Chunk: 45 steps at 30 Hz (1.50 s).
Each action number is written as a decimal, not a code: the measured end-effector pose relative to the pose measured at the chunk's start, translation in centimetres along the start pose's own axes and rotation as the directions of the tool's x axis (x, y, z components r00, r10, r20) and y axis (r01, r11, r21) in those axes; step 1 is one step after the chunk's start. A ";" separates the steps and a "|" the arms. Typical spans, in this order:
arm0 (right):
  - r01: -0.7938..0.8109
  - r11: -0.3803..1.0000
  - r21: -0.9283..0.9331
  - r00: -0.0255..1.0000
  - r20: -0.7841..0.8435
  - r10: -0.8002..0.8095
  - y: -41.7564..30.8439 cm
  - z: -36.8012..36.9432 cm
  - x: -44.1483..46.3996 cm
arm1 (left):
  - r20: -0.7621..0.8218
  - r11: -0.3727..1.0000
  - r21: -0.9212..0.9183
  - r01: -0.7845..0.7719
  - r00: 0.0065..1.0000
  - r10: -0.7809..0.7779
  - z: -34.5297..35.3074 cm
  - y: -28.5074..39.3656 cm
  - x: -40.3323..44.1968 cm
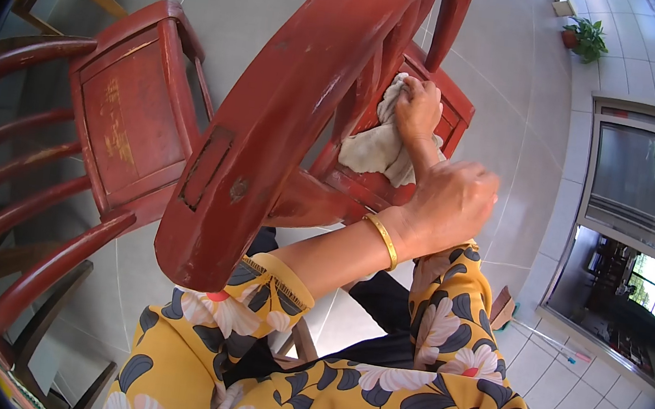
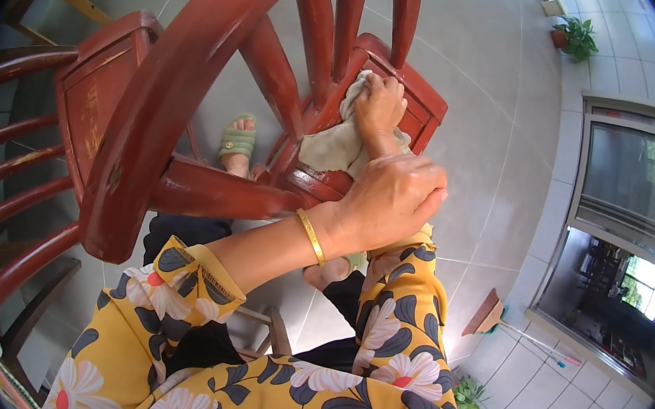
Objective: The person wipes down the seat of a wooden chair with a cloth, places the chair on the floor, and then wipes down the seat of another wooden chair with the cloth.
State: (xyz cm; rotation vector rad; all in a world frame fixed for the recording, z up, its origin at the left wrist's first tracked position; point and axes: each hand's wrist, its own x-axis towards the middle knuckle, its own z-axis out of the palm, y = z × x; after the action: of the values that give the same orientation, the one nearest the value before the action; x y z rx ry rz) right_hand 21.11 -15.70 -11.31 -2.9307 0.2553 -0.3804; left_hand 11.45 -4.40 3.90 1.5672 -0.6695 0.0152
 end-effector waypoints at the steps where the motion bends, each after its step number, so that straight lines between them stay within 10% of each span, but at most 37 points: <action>1: 0.026 1.000 0.000 1.000 0.015 -0.026 0.0 0.1 0.1 | 0.010 1.000 0.008 0.004 1.000 -0.004 0.0 0.0 -0.1; 12: 0.043 0.998 -0.036 0.978 0.205 -0.034 0.1 0.1 1.0 | 0.045 1.000 0.025 -0.013 0.999 0.012 0.8 -0.2 -0.5; 20: 0.104 0.916 -0.388 0.975 0.223 -0.017 -1.6 0.2 1.0 | 0.034 0.999 0.039 -0.017 0.999 0.016 1.1 -0.5 -0.5; 27: -0.013 0.999 -0.050 0.986 0.163 0.021 -0.5 0.3 0.3 | 0.054 1.000 0.014 -0.027 0.998 0.026 1.0 0.3 -0.5; 36: 0.167 0.927 -0.337 0.971 0.221 -0.094 -1.6 -0.2 0.8 | 0.048 0.999 0.039 -0.031 0.998 0.029 0.9 -0.2 -0.8; 40: -0.015 0.915 -0.403 0.967 0.227 0.116 -1.9 0.0 0.6 | 0.051 0.999 0.039 -0.012 0.999 0.010 0.5 -0.2 -0.3; 45: 0.006 0.978 -0.207 0.998 0.055 0.006 -0.9 1.0 0.1 | 0.062 1.000 0.014 -0.010 0.998 0.009 0.4 0.2 -0.4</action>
State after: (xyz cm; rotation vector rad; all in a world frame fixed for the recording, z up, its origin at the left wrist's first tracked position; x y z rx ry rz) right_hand 21.64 -14.67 -12.07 -3.1396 0.3042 -0.2873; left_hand 10.88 -4.57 3.89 1.5834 -0.7271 -0.0221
